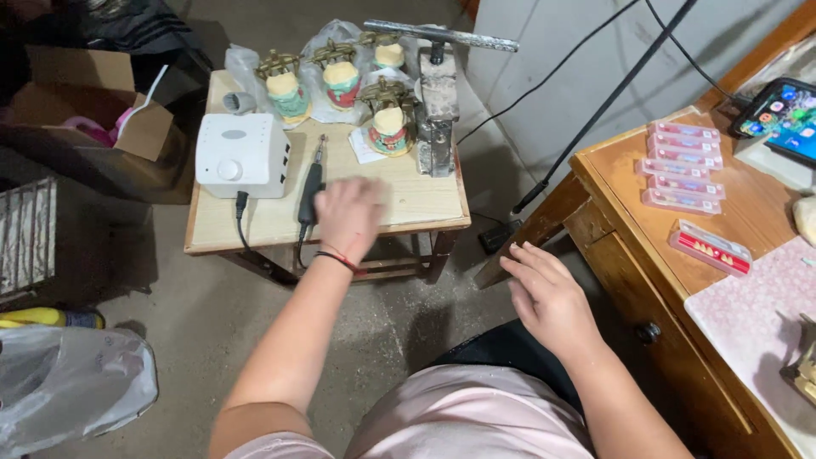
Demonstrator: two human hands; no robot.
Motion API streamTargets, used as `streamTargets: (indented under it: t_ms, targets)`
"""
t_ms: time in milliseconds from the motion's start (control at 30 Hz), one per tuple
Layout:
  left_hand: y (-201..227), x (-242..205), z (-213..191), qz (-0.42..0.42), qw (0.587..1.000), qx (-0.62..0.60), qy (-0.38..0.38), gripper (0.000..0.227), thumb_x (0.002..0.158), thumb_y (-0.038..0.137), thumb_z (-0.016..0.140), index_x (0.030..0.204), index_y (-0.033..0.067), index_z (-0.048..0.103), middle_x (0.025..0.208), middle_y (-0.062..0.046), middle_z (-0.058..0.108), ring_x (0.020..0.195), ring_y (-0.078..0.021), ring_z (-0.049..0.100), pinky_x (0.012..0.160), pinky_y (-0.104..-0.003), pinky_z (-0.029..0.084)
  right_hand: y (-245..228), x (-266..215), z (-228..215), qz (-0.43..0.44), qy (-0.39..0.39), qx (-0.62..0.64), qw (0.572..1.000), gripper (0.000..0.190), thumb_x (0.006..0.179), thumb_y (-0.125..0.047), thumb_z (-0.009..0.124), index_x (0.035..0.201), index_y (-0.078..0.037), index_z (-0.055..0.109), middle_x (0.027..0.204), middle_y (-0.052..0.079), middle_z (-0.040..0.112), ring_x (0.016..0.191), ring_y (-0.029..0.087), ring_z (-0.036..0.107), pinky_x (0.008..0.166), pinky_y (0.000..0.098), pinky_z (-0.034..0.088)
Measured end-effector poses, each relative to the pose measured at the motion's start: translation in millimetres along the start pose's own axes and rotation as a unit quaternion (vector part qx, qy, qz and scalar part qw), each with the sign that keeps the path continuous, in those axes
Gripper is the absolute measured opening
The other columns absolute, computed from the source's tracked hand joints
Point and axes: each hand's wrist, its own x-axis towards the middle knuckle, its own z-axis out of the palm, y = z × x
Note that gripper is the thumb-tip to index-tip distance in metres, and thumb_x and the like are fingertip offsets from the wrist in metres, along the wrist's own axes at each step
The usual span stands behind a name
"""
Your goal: The person uses a rotary tool to grind a small piece of material, then switches to a dental model to apply a red substance with a brush. They continue to shape and adjust the material on the model using their fingers and tools.
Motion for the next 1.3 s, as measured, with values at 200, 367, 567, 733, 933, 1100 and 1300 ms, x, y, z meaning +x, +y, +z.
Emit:
streamTargets:
  t_ms: [200, 367, 567, 733, 933, 1100, 1300]
  targets:
    - [12, 22, 36, 0.032, 0.991, -0.127, -0.018, 0.023, 0.081, 0.039, 0.083, 0.103, 0.0351, 0.081, 0.091, 0.009, 0.067, 0.094, -0.0195, 0.063, 0.089, -0.040, 0.044, -6, -27, -37, -0.022, 0.076, 0.030, 0.996, 0.026, 0.087, -0.004, 0.070, 0.112, -0.007, 0.079, 0.111, 0.012, 0.079, 0.103, 0.033, 0.076, 0.090, 0.0472, 0.061]
    - [25, 29, 17, 0.119, 0.987, -0.086, 0.066, 0.007, 0.088, 0.032, 0.073, 0.084, 0.0333, 0.078, 0.083, 0.007, 0.070, 0.080, -0.0249, 0.065, 0.071, -0.044, 0.042, -9, -86, -96, 0.013, 0.052, 0.027, 0.998, 0.023, 0.097, -0.003, 0.059, 0.116, -0.004, 0.072, 0.115, 0.013, 0.077, 0.106, 0.028, 0.078, 0.096, 0.0363, 0.062]
    - [44, 27, 33, 0.126, 0.988, 0.019, 0.087, 0.012, 0.098, 0.017, 0.062, 0.095, 0.0219, 0.074, 0.085, -0.002, 0.066, 0.081, -0.0270, 0.066, 0.064, -0.045, 0.046, -2, -215, -170, 0.132, 0.162, -0.111, 0.972, 0.020, 0.096, -0.005, 0.060, 0.111, -0.005, 0.073, 0.092, 0.010, 0.076, 0.069, 0.023, 0.069, 0.068, 0.0329, 0.056]
    - [155, 34, -6, 0.040, 0.993, -0.113, -0.014, 0.020, 0.111, 0.005, 0.054, 0.097, 0.0008, 0.068, 0.095, -0.020, 0.064, 0.093, -0.0404, 0.062, 0.079, -0.051, 0.050, -5, -328, -236, 0.337, 0.297, -0.263, 0.854, 0.026, 0.105, -0.001, 0.059, 0.082, 0.001, 0.071, 0.090, 0.017, 0.075, 0.079, 0.030, 0.070, 0.080, 0.0404, 0.053]
    - [366, 29, -105, 0.205, 0.903, -0.368, -0.084, 0.025, 0.111, 0.017, 0.049, 0.096, 0.0026, 0.063, 0.092, -0.017, 0.060, 0.090, -0.0377, 0.057, 0.083, -0.049, 0.042, 8, -375, -310, 0.428, 0.321, -0.366, 0.761, 0.015, 0.108, 0.004, 0.067, 0.097, 0.000, 0.075, 0.091, 0.012, 0.071, 0.086, 0.026, 0.066, 0.088, 0.0396, 0.049]
    - [527, -27, -182, 0.506, 0.641, -0.569, -0.095, 0.012, 0.102, 0.011, 0.066, 0.095, 0.0031, 0.073, 0.094, -0.010, 0.073, 0.084, -0.0265, 0.069, 0.080, -0.040, 0.055, 28, -383, -352, 0.413, 0.177, -0.393, 0.802, 0.009, 0.099, -0.015, 0.076, 0.106, -0.008, 0.075, 0.112, 0.007, 0.078, 0.106, 0.029, 0.070, 0.100, 0.0432, 0.048]
    - [643, -92, -126, 0.564, 0.729, -0.384, 0.047, 0.011, 0.091, 0.017, 0.060, 0.081, 0.0201, 0.056, 0.072, 0.003, 0.052, 0.066, -0.0192, 0.063, 0.061, -0.033, 0.052, 45, -387, -358, 0.433, 0.174, -0.356, 0.810, 0.017, 0.083, -0.004, 0.080, 0.097, -0.014, 0.076, 0.091, 0.006, 0.078, 0.095, 0.032, 0.073, 0.087, 0.0461, 0.057]
